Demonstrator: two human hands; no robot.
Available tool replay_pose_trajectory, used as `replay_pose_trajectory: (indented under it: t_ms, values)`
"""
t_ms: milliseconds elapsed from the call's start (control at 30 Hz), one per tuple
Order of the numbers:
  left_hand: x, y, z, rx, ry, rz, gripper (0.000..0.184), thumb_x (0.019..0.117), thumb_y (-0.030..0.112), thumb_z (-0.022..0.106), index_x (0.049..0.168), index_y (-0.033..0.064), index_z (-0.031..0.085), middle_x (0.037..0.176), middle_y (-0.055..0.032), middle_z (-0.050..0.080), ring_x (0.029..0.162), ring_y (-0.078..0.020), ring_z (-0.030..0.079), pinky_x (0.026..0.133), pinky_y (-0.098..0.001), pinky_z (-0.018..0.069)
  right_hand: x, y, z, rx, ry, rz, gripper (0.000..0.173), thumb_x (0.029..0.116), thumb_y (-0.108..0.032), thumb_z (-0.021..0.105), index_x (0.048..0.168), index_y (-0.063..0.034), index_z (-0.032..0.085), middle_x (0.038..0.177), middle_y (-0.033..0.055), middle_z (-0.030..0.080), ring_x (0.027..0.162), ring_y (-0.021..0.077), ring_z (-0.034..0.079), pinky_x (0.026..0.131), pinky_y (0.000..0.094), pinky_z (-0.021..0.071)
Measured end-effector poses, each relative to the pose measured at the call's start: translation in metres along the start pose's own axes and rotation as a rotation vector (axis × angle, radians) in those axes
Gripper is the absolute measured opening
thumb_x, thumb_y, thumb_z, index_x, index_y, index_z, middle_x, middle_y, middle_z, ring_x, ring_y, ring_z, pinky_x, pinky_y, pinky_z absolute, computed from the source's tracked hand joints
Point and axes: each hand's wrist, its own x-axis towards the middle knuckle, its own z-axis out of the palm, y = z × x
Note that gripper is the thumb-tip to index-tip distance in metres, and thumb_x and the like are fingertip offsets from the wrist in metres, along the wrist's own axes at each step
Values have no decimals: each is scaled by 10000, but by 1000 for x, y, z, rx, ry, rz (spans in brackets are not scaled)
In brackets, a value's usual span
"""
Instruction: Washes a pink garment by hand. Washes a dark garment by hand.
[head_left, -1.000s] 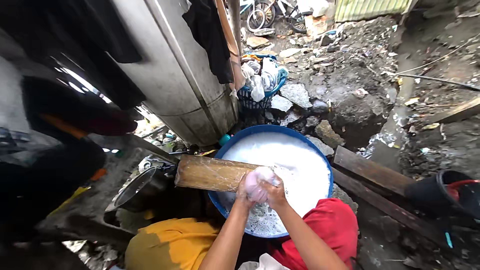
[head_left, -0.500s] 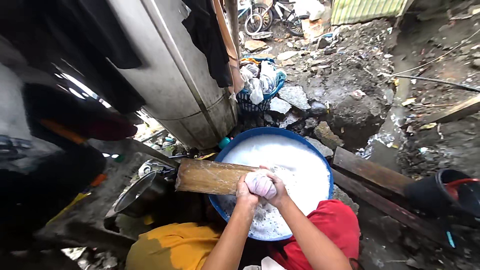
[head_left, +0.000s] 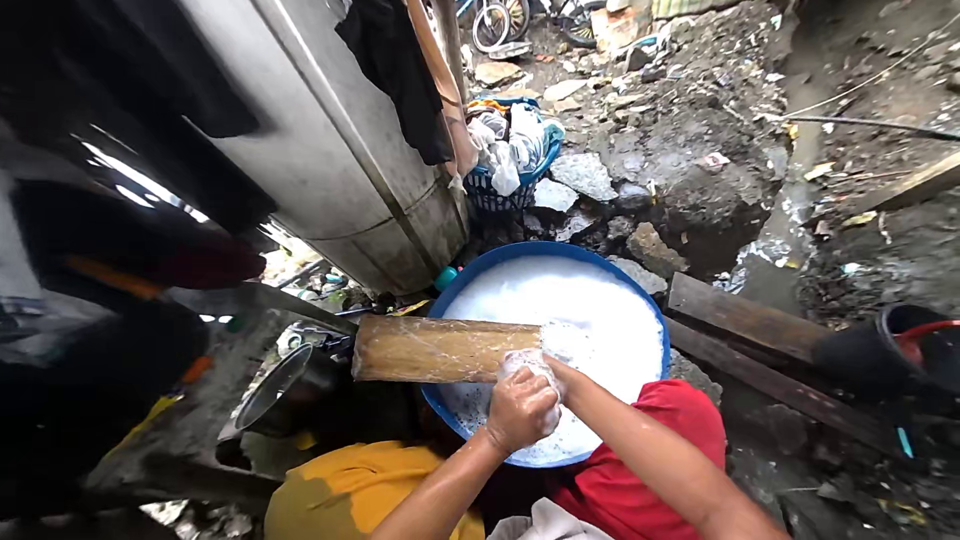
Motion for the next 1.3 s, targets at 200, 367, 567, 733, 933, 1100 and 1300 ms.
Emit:
replay_pose_trajectory:
  t_ms: [200, 367, 567, 733, 933, 1100, 1300]
  values:
    - [-35, -1, 11, -14, -79, 113, 254, 884, 197, 566, 650, 111, 615, 659, -49, 649, 655, -220, 643, 595, -343, 523, -7, -5, 21, -501, 38, 169, 286, 1089, -76, 420, 1279, 72, 575, 1172, 164, 622, 1032, 152, 592, 949, 293, 477]
    - [-46, -6, 14, -114, -145, -77, 235, 846, 209, 596, 648, 86, 625, 709, -84, 680, 716, -260, 685, 629, -399, 562, 30, 34, 10, -572, 157, 190, 307, 1084, -114, 463, 1285, 72, 604, 1255, 196, 637, 1167, 235, 604, 1043, 389, 462]
    - [-30, -49, -13, -371, -222, -1225, 511, 992, 275, 670, 1339, -79, 545, 1335, -276, 572, 1198, -351, 593, 1039, -479, 482, 20, 61, -8, 348, 546, 273, 476, 1089, -383, 500, 1435, -58, 471, 1224, 204, 622, 1047, 306, 651, 859, 481, 569]
    - [-76, -53, -22, 36, -651, -1222, 482, 1024, 368, 612, 1354, 17, 622, 1432, -214, 574, 1379, -405, 489, 1133, -575, 378, 37, 47, -30, 222, 780, 184, 456, 1100, -313, 494, 1402, 29, 481, 1192, 239, 605, 1001, 305, 620, 855, 467, 538]
    - [-116, -53, -12, 168, -687, -1047, 318, 1020, 272, 556, 1153, 62, 756, 1223, -140, 726, 1202, -345, 645, 1064, -545, 432, 84, -172, -40, 597, 638, -597, 576, 1121, -477, 257, 1529, -76, 326, 1379, 175, 528, 1163, 286, 608, 942, 443, 553]
    - [-112, -54, -10, 139, -577, -1115, 309, 1004, 299, 594, 1104, 67, 771, 1148, -132, 748, 1135, -345, 671, 1012, -551, 459, 105, -211, -12, 338, 597, -499, 500, 1099, -377, 413, 1503, -87, 367, 1309, 186, 564, 1071, 310, 646, 840, 465, 572]
    - [-115, -52, -6, 187, -470, -1114, 215, 956, 167, 651, 1042, 18, 779, 1079, -168, 759, 1068, -378, 699, 970, -569, 491, 108, 45, 19, -687, -167, 323, 342, 1101, -157, 407, 1293, 64, 583, 1153, 203, 647, 1011, 268, 644, 917, 449, 530]
